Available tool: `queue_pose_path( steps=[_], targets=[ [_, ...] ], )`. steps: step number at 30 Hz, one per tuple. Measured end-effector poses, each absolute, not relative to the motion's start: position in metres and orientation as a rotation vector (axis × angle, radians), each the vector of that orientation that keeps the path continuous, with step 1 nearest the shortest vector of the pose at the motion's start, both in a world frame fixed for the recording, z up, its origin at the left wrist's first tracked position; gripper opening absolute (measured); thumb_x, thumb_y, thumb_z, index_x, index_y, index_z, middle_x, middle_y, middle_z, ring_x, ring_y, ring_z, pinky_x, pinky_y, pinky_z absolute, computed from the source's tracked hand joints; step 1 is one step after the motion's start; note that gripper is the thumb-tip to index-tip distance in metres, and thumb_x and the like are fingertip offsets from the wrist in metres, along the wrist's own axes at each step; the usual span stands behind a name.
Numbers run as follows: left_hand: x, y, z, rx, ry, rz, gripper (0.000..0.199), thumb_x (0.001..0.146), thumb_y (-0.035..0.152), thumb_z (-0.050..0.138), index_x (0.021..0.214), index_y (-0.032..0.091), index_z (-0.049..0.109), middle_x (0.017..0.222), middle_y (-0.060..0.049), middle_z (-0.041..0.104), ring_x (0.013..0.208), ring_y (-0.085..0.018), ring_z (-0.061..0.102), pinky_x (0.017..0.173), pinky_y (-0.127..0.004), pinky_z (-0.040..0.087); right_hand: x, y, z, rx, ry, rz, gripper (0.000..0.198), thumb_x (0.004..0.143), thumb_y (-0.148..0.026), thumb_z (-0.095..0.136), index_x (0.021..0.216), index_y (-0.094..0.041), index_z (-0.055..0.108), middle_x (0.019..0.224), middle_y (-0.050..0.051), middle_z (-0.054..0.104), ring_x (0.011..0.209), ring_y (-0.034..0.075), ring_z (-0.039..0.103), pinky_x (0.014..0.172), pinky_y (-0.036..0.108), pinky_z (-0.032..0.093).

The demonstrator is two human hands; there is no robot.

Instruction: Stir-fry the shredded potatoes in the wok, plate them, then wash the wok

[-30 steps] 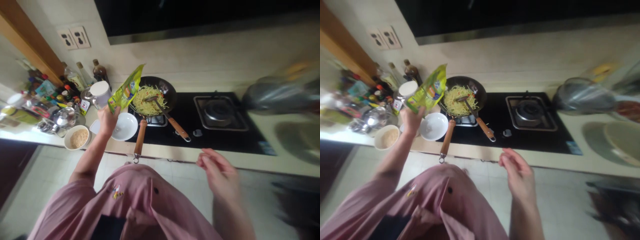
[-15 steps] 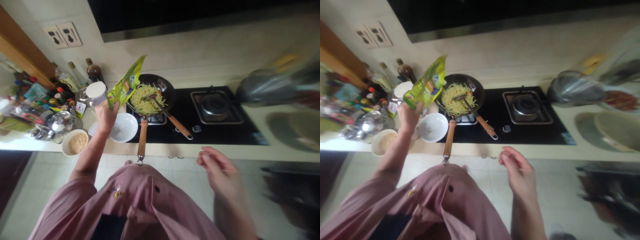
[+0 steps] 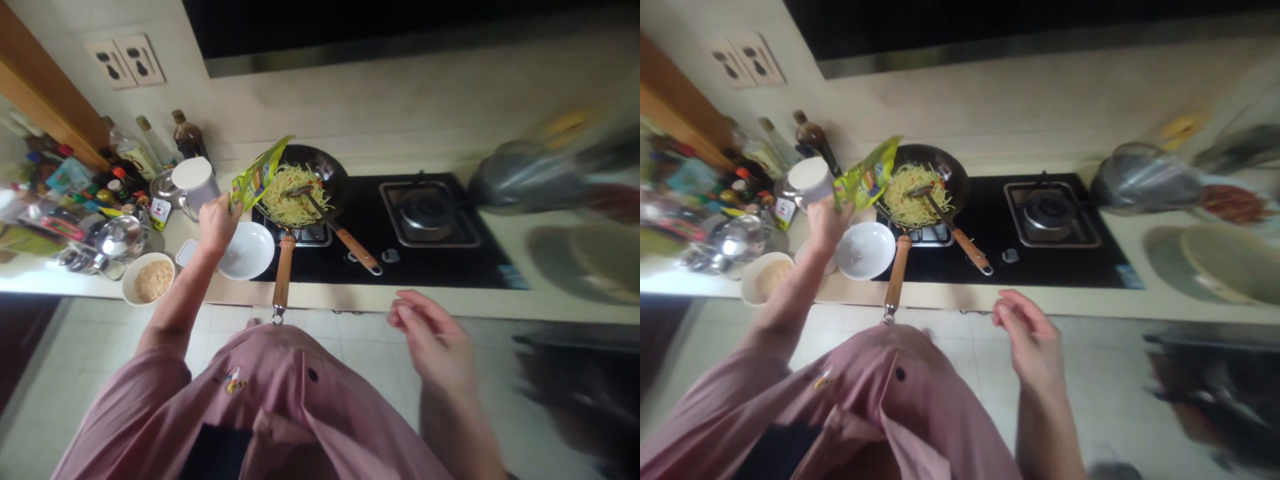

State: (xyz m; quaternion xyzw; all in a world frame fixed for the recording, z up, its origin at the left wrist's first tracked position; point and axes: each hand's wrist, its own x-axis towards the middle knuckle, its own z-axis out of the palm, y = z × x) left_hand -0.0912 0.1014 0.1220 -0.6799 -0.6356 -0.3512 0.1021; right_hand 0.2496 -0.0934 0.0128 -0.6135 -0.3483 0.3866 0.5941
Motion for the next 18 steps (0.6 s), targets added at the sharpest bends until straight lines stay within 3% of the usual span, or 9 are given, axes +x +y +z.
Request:
queue_pose_path(
  steps=[18],
  targets=[
    [-0.089, 0.071, 0.115, -1.973, -1.909, -1.047, 0.024, 0.081, 0.037, 0.061, 0.066, 0.018, 0.059, 0.065, -0.004, 0.061, 0.067, -0.019, 0.060, 0.070, -0.030, 0.045, 0.255, -0.094, 0.014, -1.411, -0.826, 0.912, 0.035, 0.076, -0.042, 0.074, 0.103, -0.021, 0.069, 0.078, 0.001, 0.061, 0.067, 0.011, 0.055, 0.066, 0.026, 0.047]
  ],
)
